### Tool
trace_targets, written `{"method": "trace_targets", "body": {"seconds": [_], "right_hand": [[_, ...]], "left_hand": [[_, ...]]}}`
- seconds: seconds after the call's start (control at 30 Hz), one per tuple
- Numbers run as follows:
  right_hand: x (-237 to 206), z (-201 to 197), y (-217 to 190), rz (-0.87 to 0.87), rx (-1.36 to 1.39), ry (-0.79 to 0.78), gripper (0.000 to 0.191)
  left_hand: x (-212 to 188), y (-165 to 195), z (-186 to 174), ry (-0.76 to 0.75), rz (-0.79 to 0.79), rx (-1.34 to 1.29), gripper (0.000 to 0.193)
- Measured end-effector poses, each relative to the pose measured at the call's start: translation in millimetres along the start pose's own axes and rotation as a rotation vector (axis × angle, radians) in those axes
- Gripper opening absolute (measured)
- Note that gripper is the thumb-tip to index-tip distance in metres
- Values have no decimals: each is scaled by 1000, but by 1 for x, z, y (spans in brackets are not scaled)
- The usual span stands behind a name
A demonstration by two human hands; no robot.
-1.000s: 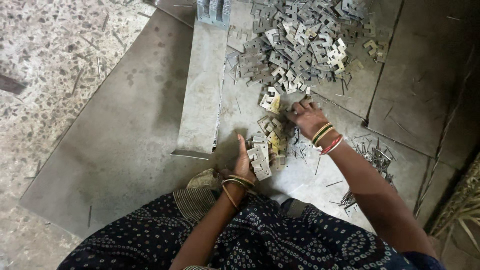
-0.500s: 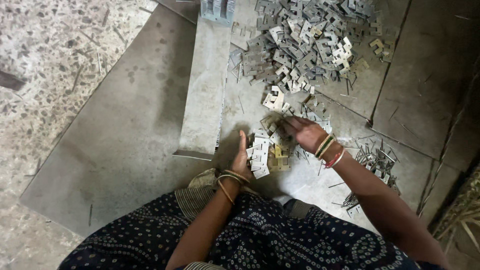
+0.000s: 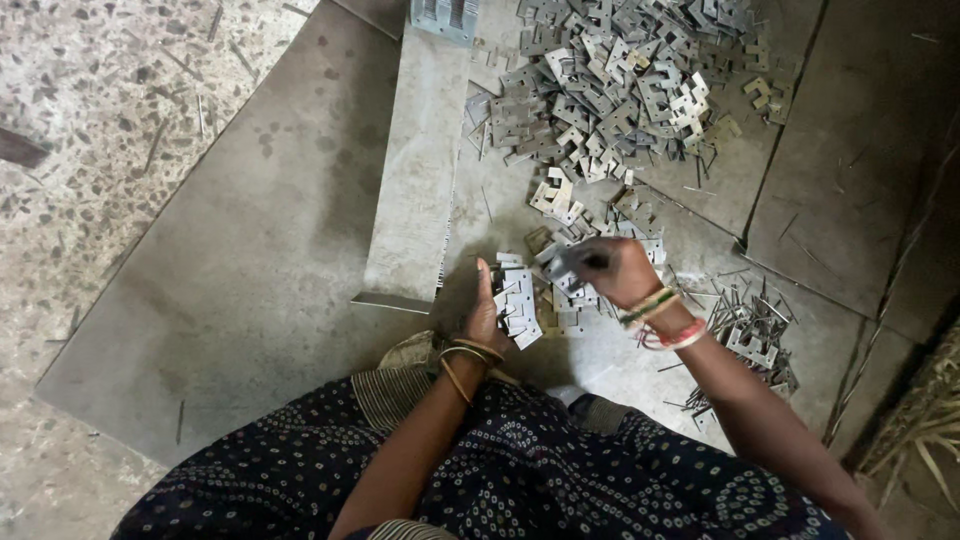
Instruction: The person sits on the floor and repeatedly picks up small metal brackets and pins, inserting the pins into the brackets and stacking the assembled units into neat piles on the floor.
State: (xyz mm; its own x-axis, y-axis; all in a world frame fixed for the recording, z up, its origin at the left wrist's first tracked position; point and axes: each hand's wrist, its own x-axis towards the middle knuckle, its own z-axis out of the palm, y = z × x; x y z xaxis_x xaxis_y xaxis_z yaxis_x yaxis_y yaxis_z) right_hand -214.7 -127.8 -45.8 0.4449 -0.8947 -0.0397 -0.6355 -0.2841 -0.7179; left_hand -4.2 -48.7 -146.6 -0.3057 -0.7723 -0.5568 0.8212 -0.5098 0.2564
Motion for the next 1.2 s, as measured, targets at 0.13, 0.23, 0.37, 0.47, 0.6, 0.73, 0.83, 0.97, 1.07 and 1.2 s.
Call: {"method": "trace_targets", "body": {"seconds": [0.13,0.23,0.37,0.47,0.6,0.73,0.83,0.97,1.07,1.2], "right_hand": [[-12,9,-4,195,-85,-82,33],[-15,25,3,468,-565,-55,42],[-17,37,20,468,-559,65,52],[-19,33,27,434,-448,97,39],[-32,32,17,268,-235,124,21],[-48,38,-5,-349,-403,209,13],[-47,38,-6,-314,-551,136,26],[-32,48,7,-152,-739,65,43],[-25,57,10,-17,-820,-119,56],[-26,53,0,317,-846,-421,32]], "left_hand": [[6,-5,-3,-18,-68,-52,77],[11,-9,-11,-53,-38,33,83],[11,-8,-15,-114,-16,152,90],[7,-5,-13,-57,-92,106,91],[0,2,-7,-49,-90,131,93],[0,7,-7,-19,-69,213,93],[3,6,-10,-50,-111,210,93],[3,5,-11,-29,-110,222,92],[0,6,-7,-68,-64,235,91],[-1,9,-3,-69,-89,141,92]]}}
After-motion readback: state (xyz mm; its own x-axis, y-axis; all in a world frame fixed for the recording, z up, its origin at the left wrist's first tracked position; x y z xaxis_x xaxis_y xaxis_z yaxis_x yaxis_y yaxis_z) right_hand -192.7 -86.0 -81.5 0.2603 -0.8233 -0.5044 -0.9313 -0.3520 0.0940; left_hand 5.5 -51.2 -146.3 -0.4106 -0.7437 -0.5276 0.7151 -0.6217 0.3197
